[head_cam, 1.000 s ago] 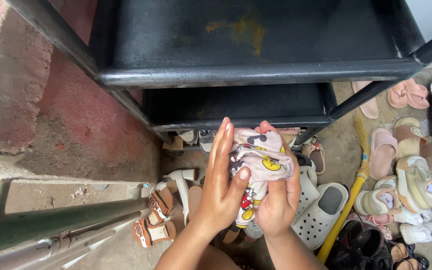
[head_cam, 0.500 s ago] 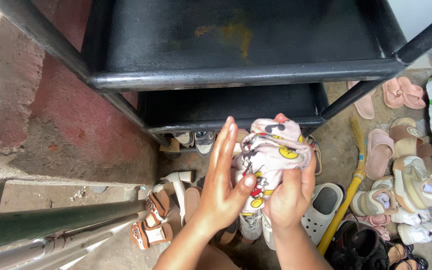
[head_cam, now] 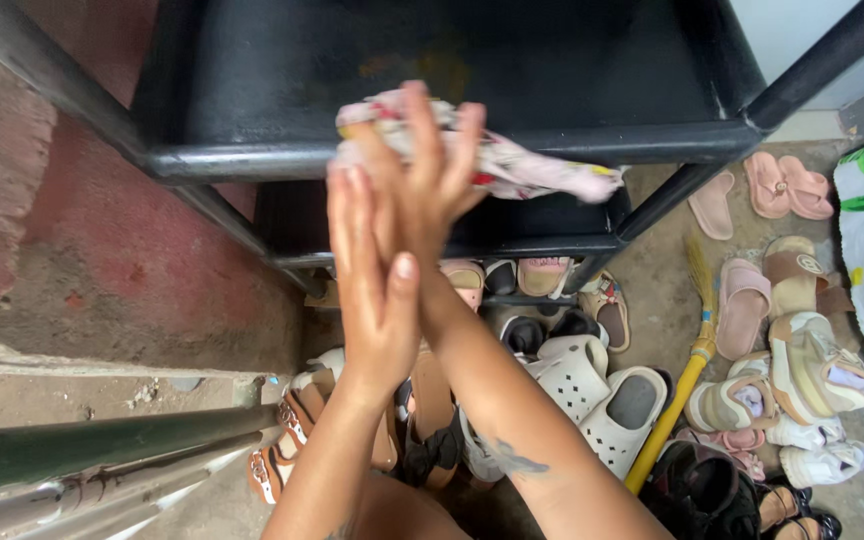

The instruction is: The person wipes a black plastic shoe rack with a cloth, then uses a broom to dust off various shoes on the floor. They pick up individual shoes, brush them, and place them onto the rack. The person handles multiple pairs of shoes, including sneakers and sandals, one at a time.

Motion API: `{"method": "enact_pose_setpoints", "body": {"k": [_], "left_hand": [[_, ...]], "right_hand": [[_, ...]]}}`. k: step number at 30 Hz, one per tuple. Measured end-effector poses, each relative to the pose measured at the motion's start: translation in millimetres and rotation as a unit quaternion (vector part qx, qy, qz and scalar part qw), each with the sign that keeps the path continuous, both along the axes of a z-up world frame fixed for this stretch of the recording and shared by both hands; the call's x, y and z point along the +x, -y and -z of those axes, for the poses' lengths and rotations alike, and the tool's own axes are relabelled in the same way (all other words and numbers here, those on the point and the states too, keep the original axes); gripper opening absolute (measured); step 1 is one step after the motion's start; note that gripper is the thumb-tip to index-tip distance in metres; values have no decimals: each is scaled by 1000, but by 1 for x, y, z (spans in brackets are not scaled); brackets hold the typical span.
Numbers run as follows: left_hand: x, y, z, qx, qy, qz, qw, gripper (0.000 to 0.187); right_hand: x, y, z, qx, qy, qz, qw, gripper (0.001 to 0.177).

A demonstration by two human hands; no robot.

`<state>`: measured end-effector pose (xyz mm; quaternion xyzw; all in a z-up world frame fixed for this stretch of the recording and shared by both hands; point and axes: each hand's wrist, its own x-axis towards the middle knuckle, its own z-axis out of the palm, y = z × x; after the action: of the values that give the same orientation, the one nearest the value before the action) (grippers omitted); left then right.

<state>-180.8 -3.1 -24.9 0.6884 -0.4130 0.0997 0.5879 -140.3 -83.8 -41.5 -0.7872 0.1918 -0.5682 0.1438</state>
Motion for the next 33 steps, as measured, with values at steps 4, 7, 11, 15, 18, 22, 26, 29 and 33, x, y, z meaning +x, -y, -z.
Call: {"method": "enact_pose_setpoints", "body": {"k": [4, 7, 11, 15, 18, 22, 26, 29, 33], "left_hand": [[7, -8, 4, 18, -67, -30, 997, 73], [23, -18, 1, 69, 7, -52, 996, 72], [70, -33, -5, 226, 99, -147, 958, 71], [94, -37, -4, 277, 175, -156, 932, 75], [101, -35, -2, 268, 177, -149, 935, 78], [103, -36, 0, 270, 178, -151, 934, 76], [100, -34, 3, 251, 170, -157, 940, 76], [100, -30, 6, 248, 177, -168, 938, 75], [103, -33, 10, 254, 189, -182, 931, 75]], "right_hand": [[-9, 31, 30, -80, -62, -49, 994, 29], [-48, 106, 51, -100, -58, 39, 992, 43], [-126, 205, 66, -14, 1, 152, 988, 50], [-134, 239, 116, 182, 166, 140, 959, 68], [-123, 208, 162, 199, 97, 63, 973, 81], [-104, 139, 178, 133, -277, 115, 945, 66], [-56, 91, 158, 101, -328, 116, 932, 51], [-6, 30, 149, 122, -282, -54, 950, 44], [51, -52, 138, 199, -88, -301, 928, 41]]}}
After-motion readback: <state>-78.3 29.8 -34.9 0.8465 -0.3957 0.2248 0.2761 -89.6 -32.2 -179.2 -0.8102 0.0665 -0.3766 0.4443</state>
